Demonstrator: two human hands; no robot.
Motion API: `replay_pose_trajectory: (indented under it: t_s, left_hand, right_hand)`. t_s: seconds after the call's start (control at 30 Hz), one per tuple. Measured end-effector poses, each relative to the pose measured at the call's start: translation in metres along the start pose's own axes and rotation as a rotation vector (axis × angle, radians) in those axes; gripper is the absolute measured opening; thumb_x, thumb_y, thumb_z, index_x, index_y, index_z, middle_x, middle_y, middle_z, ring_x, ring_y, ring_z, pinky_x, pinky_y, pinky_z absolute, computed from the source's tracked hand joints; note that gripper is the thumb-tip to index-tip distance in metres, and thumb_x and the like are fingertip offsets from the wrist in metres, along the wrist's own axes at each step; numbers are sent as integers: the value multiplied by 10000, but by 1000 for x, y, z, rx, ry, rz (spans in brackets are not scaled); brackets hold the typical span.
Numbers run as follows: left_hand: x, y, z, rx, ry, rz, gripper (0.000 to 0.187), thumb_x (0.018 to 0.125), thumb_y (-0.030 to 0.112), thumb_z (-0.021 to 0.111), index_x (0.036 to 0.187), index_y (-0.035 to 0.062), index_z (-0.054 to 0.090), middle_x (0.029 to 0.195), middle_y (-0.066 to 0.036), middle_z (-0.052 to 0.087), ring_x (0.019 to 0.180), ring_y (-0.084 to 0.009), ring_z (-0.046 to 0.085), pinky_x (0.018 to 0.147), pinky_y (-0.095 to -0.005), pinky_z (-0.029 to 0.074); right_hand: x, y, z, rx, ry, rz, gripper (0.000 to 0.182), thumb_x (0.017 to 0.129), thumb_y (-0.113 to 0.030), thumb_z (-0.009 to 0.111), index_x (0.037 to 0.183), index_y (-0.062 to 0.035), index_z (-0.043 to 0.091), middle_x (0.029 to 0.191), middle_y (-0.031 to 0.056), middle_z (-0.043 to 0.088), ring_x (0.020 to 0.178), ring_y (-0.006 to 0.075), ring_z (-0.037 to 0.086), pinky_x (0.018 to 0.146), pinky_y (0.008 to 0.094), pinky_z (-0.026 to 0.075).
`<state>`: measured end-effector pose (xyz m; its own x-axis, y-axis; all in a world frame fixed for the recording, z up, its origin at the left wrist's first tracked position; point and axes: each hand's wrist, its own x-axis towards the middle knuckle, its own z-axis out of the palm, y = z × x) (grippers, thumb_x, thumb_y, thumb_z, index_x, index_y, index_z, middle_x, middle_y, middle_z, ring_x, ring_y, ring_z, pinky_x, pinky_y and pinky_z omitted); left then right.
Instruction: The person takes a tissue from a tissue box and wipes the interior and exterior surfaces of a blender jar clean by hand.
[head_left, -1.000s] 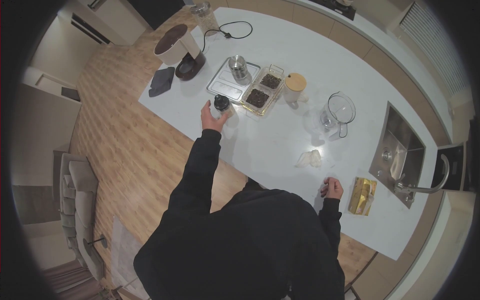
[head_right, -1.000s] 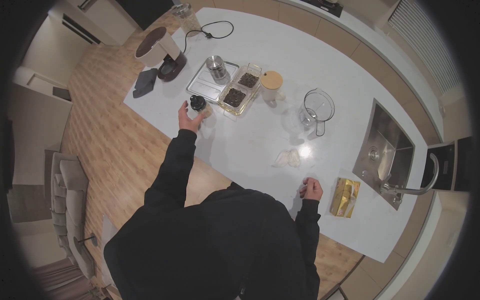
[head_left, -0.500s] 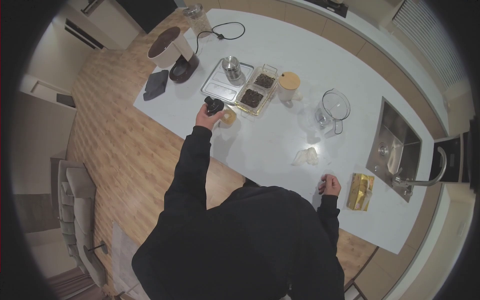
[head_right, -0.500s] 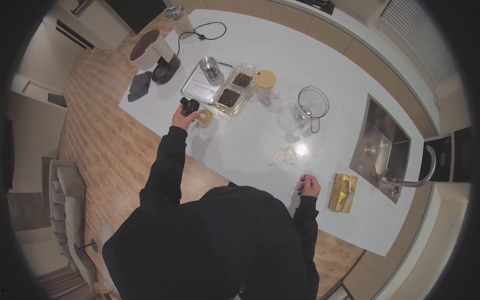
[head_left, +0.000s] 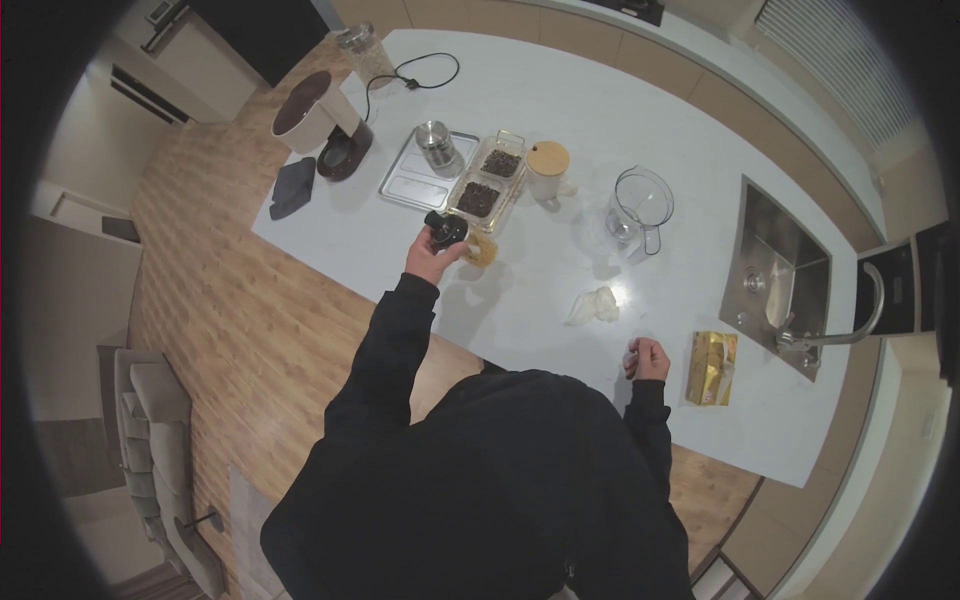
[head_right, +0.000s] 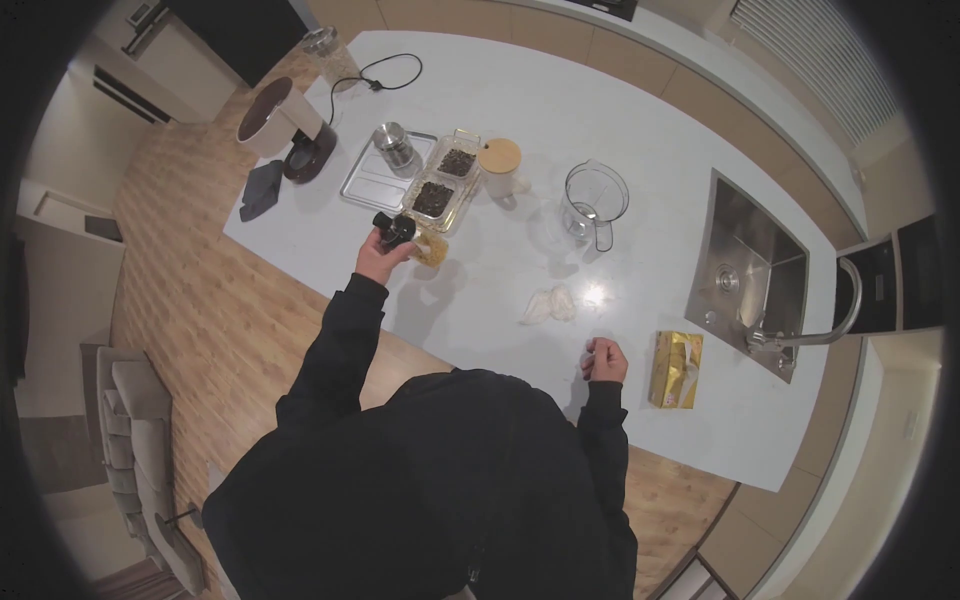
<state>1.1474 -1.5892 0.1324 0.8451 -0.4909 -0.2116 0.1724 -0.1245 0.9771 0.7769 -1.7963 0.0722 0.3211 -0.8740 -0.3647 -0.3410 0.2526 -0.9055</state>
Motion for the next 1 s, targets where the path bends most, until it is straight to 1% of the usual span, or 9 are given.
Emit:
replay_pose_trajectory:
  t_s: [0.1, 0.2, 0.3, 0.4, 0.47, 0.57, 0.8, 0.9, 1.0]
  left_hand:
    - [1, 3, 28, 106, 54, 88, 513, 671, 268, 808, 1072, 68, 560, 980, -56, 613, 869, -142, 532, 801, -272, 446]
    - [11, 9, 49, 255, 9, 141, 514, 679, 288, 801, 1070, 64, 555, 990, -76, 618, 895, -175, 552, 828, -296, 436]
    - [33, 4, 67, 438, -45, 208, 648, 661, 355, 802, 1154, 49, 515, 1044, -92, 625, 949, -213, 580, 845, -309, 445]
    - [49, 5, 86, 609, 6, 283, 646, 622, 357, 790, 1170, 118, 546, 1064, -97, 598, 1043, -245, 523, 906, -345, 421]
    - [57, 5, 96, 736, 67, 333, 614, 606, 398, 779, 1131, 158, 569, 1068, -69, 609, 1068, -244, 518, 906, -363, 415]
    - [68, 0, 105, 873, 79, 365, 614, 616, 421, 780, 1137, 173, 570, 1107, -59, 601, 1118, -235, 499, 943, -390, 382]
    - [82, -12, 111, 930, 109, 320, 636, 621, 419, 769, 1159, 160, 553, 1157, -95, 566, 1137, -255, 480, 976, -406, 341]
    - [82, -18, 113, 911, 95, 282, 667, 639, 422, 755, 1211, 172, 522, 1194, -99, 549, 1198, -242, 429, 999, -420, 308]
    - [81, -17, 111, 884, 98, 289, 649, 631, 404, 770, 1191, 175, 533, 1164, -89, 568, 1182, -249, 446, 979, -425, 327]
  right_hand:
    - [-3, -2, -1, 3, 0, 42, 229, 901, -229, 504, 739, -95, 593, 570, 17, 539, 404, 94, 459, 348, 222, 340]
    - [-3, -3, -1, 4, 0, 37, 239, 897, -229, 505, 735, -85, 604, 504, 34, 519, 376, 106, 433, 352, 230, 349]
    - [-5, -4, -1, -21, -1, 43, 235, 889, -234, 503, 734, -90, 604, 553, 23, 531, 417, 101, 461, 370, 226, 360]
    - [-5, -5, -1, -31, 6, 55, 236, 890, -233, 498, 738, -89, 605, 573, 21, 537, 428, 102, 467, 373, 227, 371]
    - [-4, -4, 0, -10, 9, 36, 230, 895, -211, 489, 749, -81, 609, 584, 28, 551, 420, 105, 472, 361, 226, 372]
    - [-4, -4, 1, 12, 35, 41, 232, 894, -208, 490, 737, -79, 602, 530, 37, 530, 395, 109, 452, 359, 229, 357]
    - [-4, -8, 2, 13, 49, 62, 231, 890, -209, 492, 741, -79, 611, 580, 30, 549, 416, 103, 464, 359, 222, 361]
    - [-4, -8, 0, -4, 42, 66, 231, 897, -223, 500, 755, -81, 615, 599, 29, 561, 422, 103, 479, 365, 225, 375]
    - [-4, -12, 2, 11, 41, 82, 244, 900, -226, 487, 743, -83, 606, 530, 28, 525, 412, 99, 443, 380, 223, 354]
